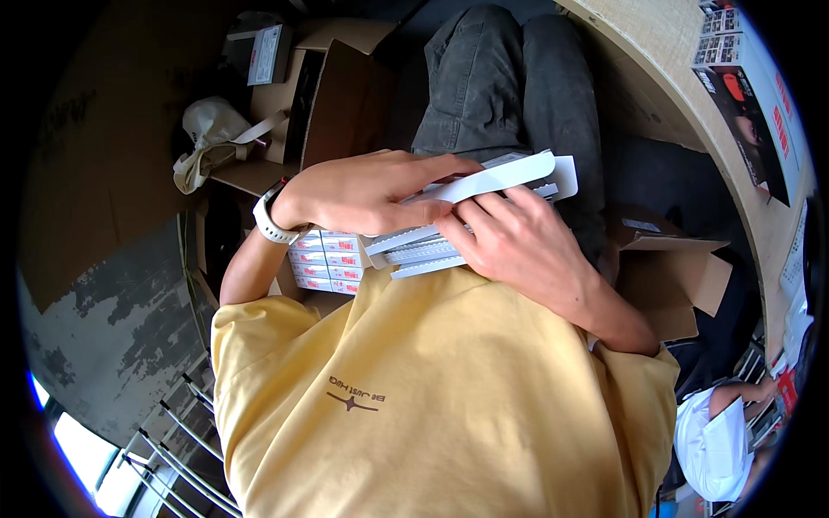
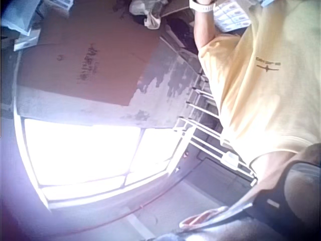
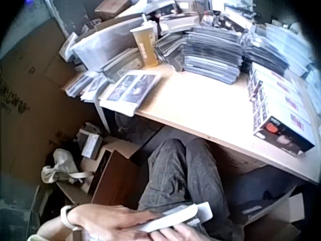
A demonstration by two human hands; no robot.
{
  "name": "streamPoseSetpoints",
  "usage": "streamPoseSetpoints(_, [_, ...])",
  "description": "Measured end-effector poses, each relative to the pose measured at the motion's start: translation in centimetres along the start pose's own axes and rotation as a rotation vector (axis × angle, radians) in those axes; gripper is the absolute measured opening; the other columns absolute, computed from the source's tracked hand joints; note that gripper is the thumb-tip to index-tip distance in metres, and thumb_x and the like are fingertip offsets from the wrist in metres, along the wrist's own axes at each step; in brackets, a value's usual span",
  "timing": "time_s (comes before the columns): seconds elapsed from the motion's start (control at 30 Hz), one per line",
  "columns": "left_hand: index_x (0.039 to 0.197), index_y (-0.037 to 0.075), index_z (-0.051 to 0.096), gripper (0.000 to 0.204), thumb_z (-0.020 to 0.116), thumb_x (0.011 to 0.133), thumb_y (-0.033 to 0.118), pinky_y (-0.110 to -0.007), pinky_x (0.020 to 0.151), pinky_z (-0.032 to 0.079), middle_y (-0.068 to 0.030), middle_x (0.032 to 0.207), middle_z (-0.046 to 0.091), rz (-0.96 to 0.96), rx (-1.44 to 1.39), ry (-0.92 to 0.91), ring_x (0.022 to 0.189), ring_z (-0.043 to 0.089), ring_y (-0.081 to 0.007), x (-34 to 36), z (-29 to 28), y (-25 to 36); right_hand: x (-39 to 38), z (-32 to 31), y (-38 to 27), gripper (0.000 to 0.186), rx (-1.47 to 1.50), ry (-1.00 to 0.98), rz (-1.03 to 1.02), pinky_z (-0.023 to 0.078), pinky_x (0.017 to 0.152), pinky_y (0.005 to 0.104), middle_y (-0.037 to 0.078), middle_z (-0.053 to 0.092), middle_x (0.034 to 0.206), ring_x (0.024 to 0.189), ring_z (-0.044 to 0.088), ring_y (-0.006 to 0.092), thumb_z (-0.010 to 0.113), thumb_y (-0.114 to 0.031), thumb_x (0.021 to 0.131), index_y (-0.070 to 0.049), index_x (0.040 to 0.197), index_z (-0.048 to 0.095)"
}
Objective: The person sits on the floor and packs stacks of media cases into white cardboard boxes. They place the cases inside, close the flaps, and then use a red marker to write text on the top of the boxes.
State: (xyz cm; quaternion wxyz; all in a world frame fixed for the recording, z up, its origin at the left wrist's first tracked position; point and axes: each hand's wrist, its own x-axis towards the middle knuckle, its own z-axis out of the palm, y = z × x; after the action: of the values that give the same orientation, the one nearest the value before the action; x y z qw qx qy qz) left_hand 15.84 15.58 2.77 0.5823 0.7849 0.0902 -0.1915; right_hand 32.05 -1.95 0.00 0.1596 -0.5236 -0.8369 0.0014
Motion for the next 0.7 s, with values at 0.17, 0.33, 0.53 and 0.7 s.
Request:
streamPoseSetpoints(0.17, [0.151,0.001,0.042,0.056,0.049,0.106,0.034,-0.046,0.073,0.051,-0.0252,0.092,0.069,-0.085,0.004,-0.05,0.081,0.066,-0.0431,-0.9,-0.5,0.3,0.1,0.0,-0.3,0.018,0.102,0.07,0.021,0.054,0.08,0.0333,0.003,0.065,0.088,0.086,0.067,0.0178,0.071,-0.01,0.082,-0.005,0.099,0.065])
streamPoseSetpoints(0.33, [0.15,0.001,0.042,0.055,0.045,0.108,0.036,-0.045,0.074,0.051,-0.0251,0.092,0.068,0.002,0.004,-0.039,0.081,0.065,-0.043,-0.6,0.3,-1.3,-0.4,-0.2,-0.2,0.025,0.185,0.085,0.028,0.055,0.079,0.0347,0.005,0.067,0.094,0.086,0.068,0.0198,0.072,-0.008,0.08,-0.005,0.103,0.066])
streamPoseSetpoints(0.53, [0.151,0.001,0.041,0.055,0.045,0.108,0.036,-0.045,0.078,0.052,-0.0259,0.097,0.068,0.046,-0.027,-0.002,0.084,0.065,-0.0421,-0.5,0.5,-1.9,-0.8,2.9,0.8,0.017,0.138,0.005,0.087,0.053,0.07,0.0307,0.0,0.065,0.088,0.085,0.068,0.0154,0.068,-0.013,0.083,-0.01,0.099,0.064])
streamPoseSetpoints(0.7, [0.152,-0.001,0.04,0.059,0.046,0.107,0.035,-0.044,0.084,0.052,-0.0258,0.11,0.068,-0.165,-0.043,-0.133,0.095,0.067,-0.0389,-0.4,-0.8,-0.5,-0.6,3.5,0.9,0.032,0.12,-0.031,0.088,0.051,0.089,0.0367,0.003,0.066,0.098,0.099,0.066,0.0198,0.075,-0.022,0.082,-0.009,0.109,0.064])
